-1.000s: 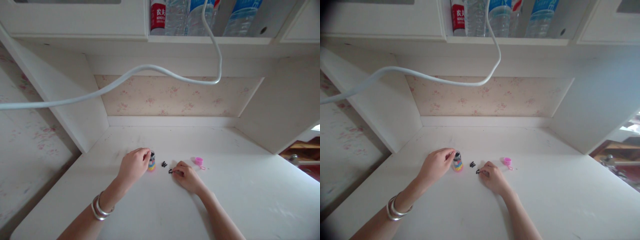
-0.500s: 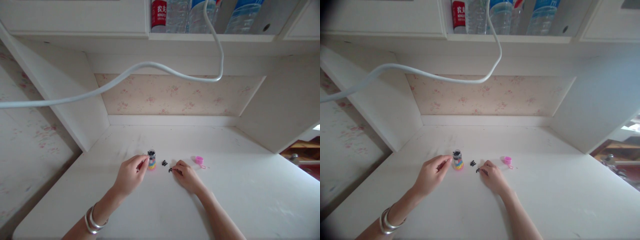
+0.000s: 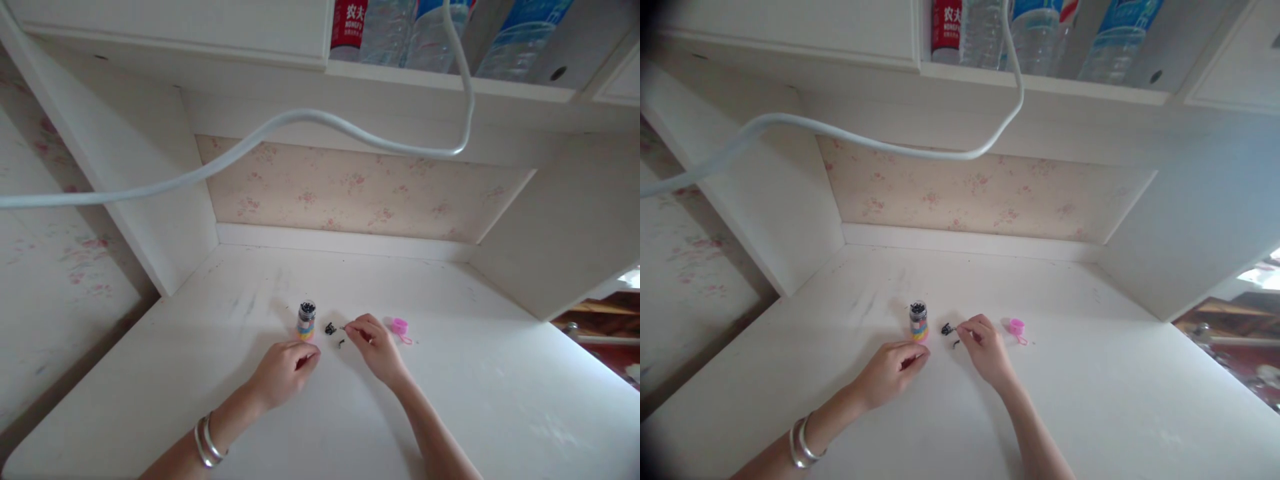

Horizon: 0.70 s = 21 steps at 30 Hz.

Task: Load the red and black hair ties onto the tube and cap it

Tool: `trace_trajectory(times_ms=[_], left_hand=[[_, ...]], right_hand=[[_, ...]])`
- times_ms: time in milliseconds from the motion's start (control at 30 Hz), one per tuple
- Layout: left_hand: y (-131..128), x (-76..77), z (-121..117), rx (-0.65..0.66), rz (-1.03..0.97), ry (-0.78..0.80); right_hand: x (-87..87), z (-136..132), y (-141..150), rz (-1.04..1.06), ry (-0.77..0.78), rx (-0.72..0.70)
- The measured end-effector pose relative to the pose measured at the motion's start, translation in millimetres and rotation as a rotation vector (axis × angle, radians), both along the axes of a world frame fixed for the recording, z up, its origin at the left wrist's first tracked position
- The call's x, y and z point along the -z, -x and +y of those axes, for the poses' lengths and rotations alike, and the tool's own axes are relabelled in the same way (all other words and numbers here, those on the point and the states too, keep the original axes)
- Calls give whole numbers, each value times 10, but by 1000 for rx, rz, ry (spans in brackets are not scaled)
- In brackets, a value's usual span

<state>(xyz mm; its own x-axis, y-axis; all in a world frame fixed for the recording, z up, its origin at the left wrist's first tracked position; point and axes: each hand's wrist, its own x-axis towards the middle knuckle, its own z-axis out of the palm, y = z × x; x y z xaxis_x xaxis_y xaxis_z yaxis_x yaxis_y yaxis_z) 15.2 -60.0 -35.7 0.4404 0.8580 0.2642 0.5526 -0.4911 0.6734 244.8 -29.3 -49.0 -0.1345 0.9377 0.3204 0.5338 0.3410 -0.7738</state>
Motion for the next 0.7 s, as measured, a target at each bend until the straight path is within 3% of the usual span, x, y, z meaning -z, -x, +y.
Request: trace_trajectory(times_ms=[200,300,700], left_hand=[[81,-18,-4,20,54,6],[114,-30,-17,17,102,-26],[153,30,-16,19,158,-75]], right_hand=[[-559,60,422,56,-95,-54],[-717,145,584,25,-129,-95],[-741,355,752,-78,-38,-159]])
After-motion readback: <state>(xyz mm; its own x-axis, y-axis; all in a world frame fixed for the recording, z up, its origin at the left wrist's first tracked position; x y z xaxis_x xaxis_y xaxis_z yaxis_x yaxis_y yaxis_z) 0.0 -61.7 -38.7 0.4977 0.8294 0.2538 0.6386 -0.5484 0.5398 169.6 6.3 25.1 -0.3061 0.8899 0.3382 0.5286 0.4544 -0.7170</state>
